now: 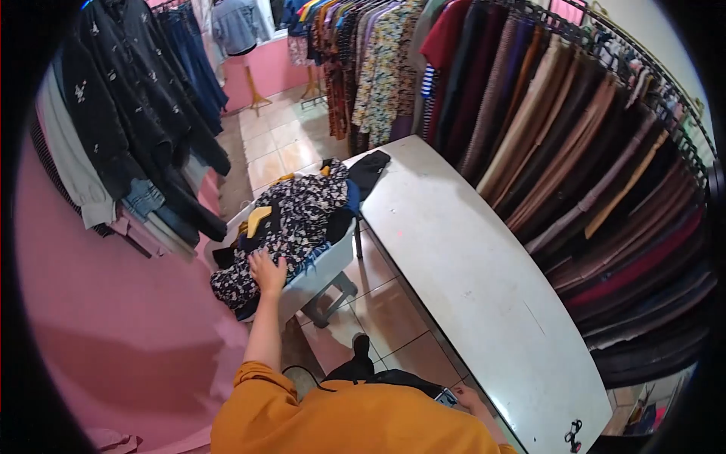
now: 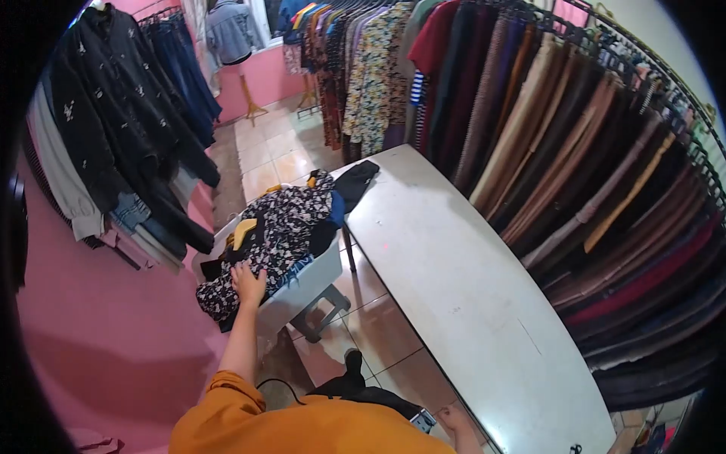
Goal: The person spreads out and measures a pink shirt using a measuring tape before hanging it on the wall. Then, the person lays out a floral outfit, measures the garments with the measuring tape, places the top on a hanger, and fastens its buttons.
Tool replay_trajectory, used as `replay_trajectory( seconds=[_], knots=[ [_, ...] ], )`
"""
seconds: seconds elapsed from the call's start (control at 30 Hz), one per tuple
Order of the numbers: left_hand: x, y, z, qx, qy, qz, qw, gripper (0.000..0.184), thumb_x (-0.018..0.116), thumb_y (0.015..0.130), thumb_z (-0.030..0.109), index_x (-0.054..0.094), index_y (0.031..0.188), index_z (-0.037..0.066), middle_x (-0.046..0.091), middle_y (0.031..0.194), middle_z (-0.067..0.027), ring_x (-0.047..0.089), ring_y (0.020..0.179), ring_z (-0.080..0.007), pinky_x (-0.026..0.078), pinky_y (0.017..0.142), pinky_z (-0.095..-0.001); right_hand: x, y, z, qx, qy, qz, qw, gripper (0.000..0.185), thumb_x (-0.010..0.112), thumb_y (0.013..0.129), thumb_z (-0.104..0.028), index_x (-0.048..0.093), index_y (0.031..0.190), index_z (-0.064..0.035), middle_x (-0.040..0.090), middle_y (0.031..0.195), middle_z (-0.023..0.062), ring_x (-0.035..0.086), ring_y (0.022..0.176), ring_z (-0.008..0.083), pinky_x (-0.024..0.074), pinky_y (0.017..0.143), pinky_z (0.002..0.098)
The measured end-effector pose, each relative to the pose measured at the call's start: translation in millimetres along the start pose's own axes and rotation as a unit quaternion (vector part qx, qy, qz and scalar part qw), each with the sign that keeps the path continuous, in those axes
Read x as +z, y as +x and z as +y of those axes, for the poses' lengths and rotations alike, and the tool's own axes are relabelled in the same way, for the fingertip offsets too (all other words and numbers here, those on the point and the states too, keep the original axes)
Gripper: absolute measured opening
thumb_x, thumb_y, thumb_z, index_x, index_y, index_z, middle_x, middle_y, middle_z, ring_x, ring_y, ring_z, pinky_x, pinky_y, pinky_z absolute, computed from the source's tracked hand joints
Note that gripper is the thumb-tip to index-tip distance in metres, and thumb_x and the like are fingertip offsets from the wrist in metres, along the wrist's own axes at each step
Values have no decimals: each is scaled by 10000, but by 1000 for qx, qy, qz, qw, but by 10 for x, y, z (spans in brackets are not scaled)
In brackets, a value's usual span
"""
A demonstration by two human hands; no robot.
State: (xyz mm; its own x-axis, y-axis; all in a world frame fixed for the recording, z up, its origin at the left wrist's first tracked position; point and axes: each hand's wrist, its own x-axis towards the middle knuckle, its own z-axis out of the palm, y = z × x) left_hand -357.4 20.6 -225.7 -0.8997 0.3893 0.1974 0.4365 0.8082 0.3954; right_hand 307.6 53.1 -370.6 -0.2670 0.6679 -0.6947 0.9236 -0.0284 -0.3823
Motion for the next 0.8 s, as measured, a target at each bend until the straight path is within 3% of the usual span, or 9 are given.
replay_trajectory(
  seconds=[0.13, 0.23, 0.37, 0.5, 0.53, 0.6, 0.63, 0.7, 0.8],
  knots=[
    [-14, 421, -782, -100, 39, -52, 993, 529, 553, 853, 371, 498, 1244, 19, 447, 1364, -183, 340, 1315, -381, 310, 1039, -521, 88, 65, -202, -54, 1, 13, 998, 437, 630, 820, -342, 608, 1167, -78, 655, 1090, 145, 618, 1024, 299, 487, 869, 365],
    [104, 731, -1284, -150, 13, -173, 973, 605, 499, 859, 466, 493, 1267, 19, 532, 1283, -205, 462, 1232, -372, 368, 1008, -468, -98, -45, -564, 36, 0, -52, 998, 389, 628, 836, -313, 615, 1156, -92, 676, 1037, 111, 629, 982, 272, 497, 832, 350],
    [198, 910, -1357, -148, 87, -229, 958, 697, 466, 839, 560, 479, 1309, 46, 528, 1291, -207, 491, 1215, -349, 362, 1018, -474, -24, 360, 5, 54, 86, -126, 987, 475, 628, 838, -378, 579, 1229, -113, 660, 1045, 65, 609, 946, 218, 508, 740, 369],
    [798, 1220, -1799, -120, -35, -327, 937, 786, 616, 692, 255, 362, 1420, 100, 426, 1371, -264, 420, 1272, -385, 334, 1068, -382, 192, 962, 465, 89, 128, -164, 974, 585, 631, 829, -420, 507, 1319, -125, 646, 1069, 52, 598, 943, 185, 514, 678, 382],
    [775, 1220, -1704, -124, 8, -312, 942, 786, 613, 692, 235, 351, 1419, 95, 395, 1392, -270, 406, 1276, -400, 339, 1065, -404, -17, 769, 219, 89, 127, -166, 974, 585, 631, 829, -420, 507, 1319, -125, 646, 1069, 52, 598, 943, 185, 514, 678, 382],
    [417, 1168, -1238, -192, 53, -266, 943, 775, 623, 680, 259, 373, 1391, 81, 405, 1393, -243, 403, 1276, -407, 346, 1056, -429, -341, 385, -763, 130, 153, -73, 977, 445, 616, 834, -311, 583, 1160, -11, 661, 1012, 119, 610, 959, 182, 482, 822, 308],
    [484, 1252, -1285, -190, 54, -265, 944, 775, 623, 680, 259, 373, 1391, 81, 405, 1393, -243, 403, 1276, -407, 346, 1056, -429, -328, 456, -765, 129, 155, -72, 977, 445, 616, 834, -311, 583, 1160, -11, 661, 1012, 119, 610, 959, 182, 482, 822, 308],
    [746, 1425, -1487, -224, -29, -154, 962, 725, 642, 665, 296, 447, 1327, 75, 479, 1332, -220, 460, 1233, -383, 361, 1040, -451, -328, 546, -809, 131, 90, -141, 977, 604, 645, 828, -384, 478, 1340, -109, 639, 1095, 84, 600, 967, 193, 516, 740, 348],
    [1125, 1668, -1804, -226, -75, -235, 942, 696, 651, 660, 321, 487, 1290, 75, 527, 1283, -211, 493, 1201, -376, 372, 1024, -467, -390, 482, -922, 86, 88, -98, 988, 589, 658, 831, -330, 479, 1334, -80, 643, 1068, 103, 602, 962, 199, 500, 786, 329]
  ],
)
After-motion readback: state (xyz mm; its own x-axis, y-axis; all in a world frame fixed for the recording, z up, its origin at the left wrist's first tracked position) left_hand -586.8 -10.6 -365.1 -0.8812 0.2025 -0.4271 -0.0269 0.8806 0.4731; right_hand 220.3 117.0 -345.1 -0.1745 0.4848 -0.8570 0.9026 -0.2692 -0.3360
